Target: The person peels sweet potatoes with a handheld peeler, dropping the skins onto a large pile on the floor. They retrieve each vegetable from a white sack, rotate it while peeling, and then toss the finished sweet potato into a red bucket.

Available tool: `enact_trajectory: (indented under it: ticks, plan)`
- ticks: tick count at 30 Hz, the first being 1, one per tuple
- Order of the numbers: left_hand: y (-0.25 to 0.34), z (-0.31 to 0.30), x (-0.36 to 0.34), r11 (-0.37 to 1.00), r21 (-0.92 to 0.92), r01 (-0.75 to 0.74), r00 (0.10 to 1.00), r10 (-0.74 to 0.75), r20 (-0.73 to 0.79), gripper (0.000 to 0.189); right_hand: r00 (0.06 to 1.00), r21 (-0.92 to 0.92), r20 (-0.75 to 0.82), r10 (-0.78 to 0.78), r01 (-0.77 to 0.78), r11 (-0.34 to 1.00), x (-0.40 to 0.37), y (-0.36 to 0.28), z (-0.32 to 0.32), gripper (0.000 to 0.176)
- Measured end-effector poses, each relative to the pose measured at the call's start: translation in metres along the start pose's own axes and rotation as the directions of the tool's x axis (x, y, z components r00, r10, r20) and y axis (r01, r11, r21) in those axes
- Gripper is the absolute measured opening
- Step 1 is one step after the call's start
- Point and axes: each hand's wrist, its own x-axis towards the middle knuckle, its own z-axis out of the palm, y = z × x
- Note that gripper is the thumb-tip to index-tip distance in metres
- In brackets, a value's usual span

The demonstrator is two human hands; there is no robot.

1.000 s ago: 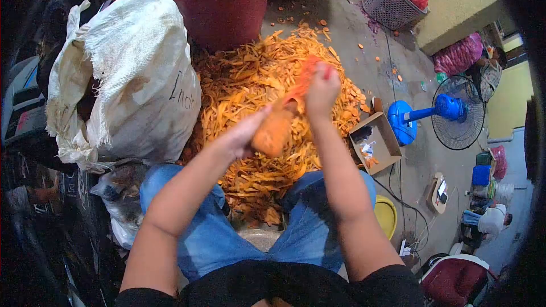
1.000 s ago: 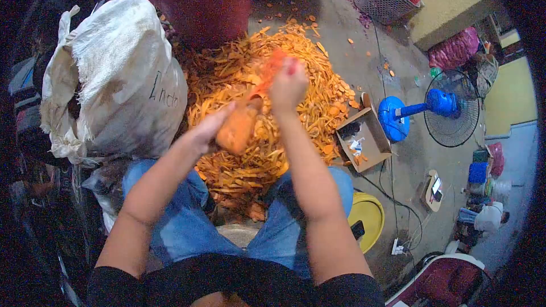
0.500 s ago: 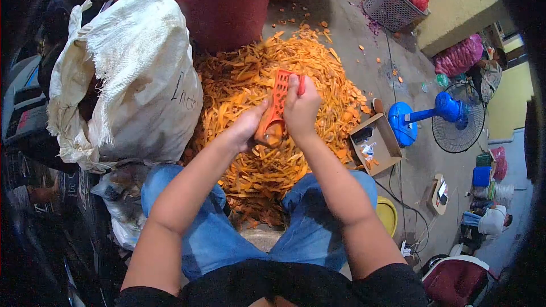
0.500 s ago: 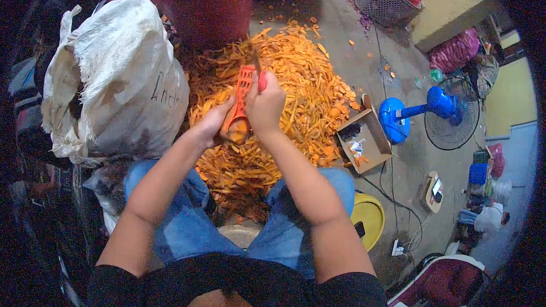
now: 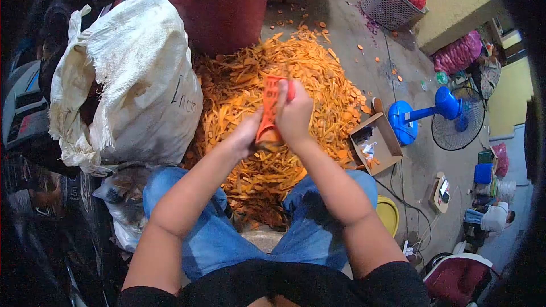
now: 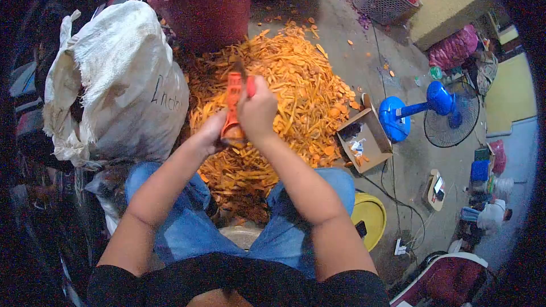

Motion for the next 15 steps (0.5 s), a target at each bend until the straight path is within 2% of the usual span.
enact_trajectory:
  ticks: [1,2,3,4,6,7,9,10,11,12,14,15]
  plan:
    - [-0.004,-0.002,-0.001,1.0,0.0,-0.001,1.0,0.001,-0.001,0.04,0.999,-0.049,-0.012,0.043,-0.043,0.998,0.006,0.006,0.0,0.024]
    - [-0.007,0.0,-0.005,0.993,0.108,0.038,0.999,-0.038,-0.002,0.039,0.996,-0.106,-0.07,0.054,-0.061,0.993,0.024,0.02,-0.009,0.022]
    - [-0.008,0.003,-0.011,0.973,0.219,0.078,0.997,-0.078,-0.009,0.038,0.98,-0.065,-0.183,0.079,-0.092,0.994,0.043,0.036,-0.019,0.022]
    - [-0.003,0.014,-0.027,0.964,0.263,0.04,0.99,-0.074,0.118,0.038,0.95,-0.02,-0.293,0.107,-0.118,0.993,0.057,0.051,-0.028,0.022]
    - [0.004,0.021,-0.035,0.975,0.198,0.105,0.988,-0.125,0.095,0.038,0.833,0.088,-0.403,0.379,-0.377,0.922,0.067,0.062,-0.041,0.023]
    - [0.006,0.022,-0.036,0.98,0.124,0.155,0.984,-0.165,0.073,0.039,0.834,0.086,-0.403,0.377,-0.376,0.923,0.067,0.065,-0.041,0.023]
    - [0.005,0.0,-0.012,0.987,0.088,0.134,0.983,-0.144,0.112,0.04,0.875,0.141,-0.327,0.358,-0.329,0.934,0.062,0.047,-0.039,0.023]
    - [0.009,-0.004,-0.006,0.991,0.026,0.132,0.99,-0.133,0.042,0.041,0.906,0.306,-0.181,0.383,-0.318,0.897,0.054,0.034,-0.035,0.022]
    - [0.01,-0.007,-0.001,0.992,-0.035,0.125,0.992,-0.126,-0.025,0.041,0.942,0.274,-0.181,0.282,-0.227,0.935,0.045,0.034,-0.021,0.021]
    - [0.009,-0.009,0.002,0.994,-0.087,0.072,0.997,-0.069,0.038,0.039,0.967,0.241,-0.18,0.178,-0.133,0.961,0.035,0.033,-0.007,0.02]
    - [0.009,-0.007,0.003,0.996,-0.075,0.038,0.999,-0.037,0.014,0.037,0.998,0.142,0.001,0.064,-0.063,0.988,0.006,-0.012,-0.005,0.02]
    - [0.008,-0.006,0.003,0.998,-0.061,0.008,1.0,-0.008,-0.012,0.036,0.998,0.143,-0.002,0.068,-0.067,0.987,0.0,-0.013,-0.004,0.02]
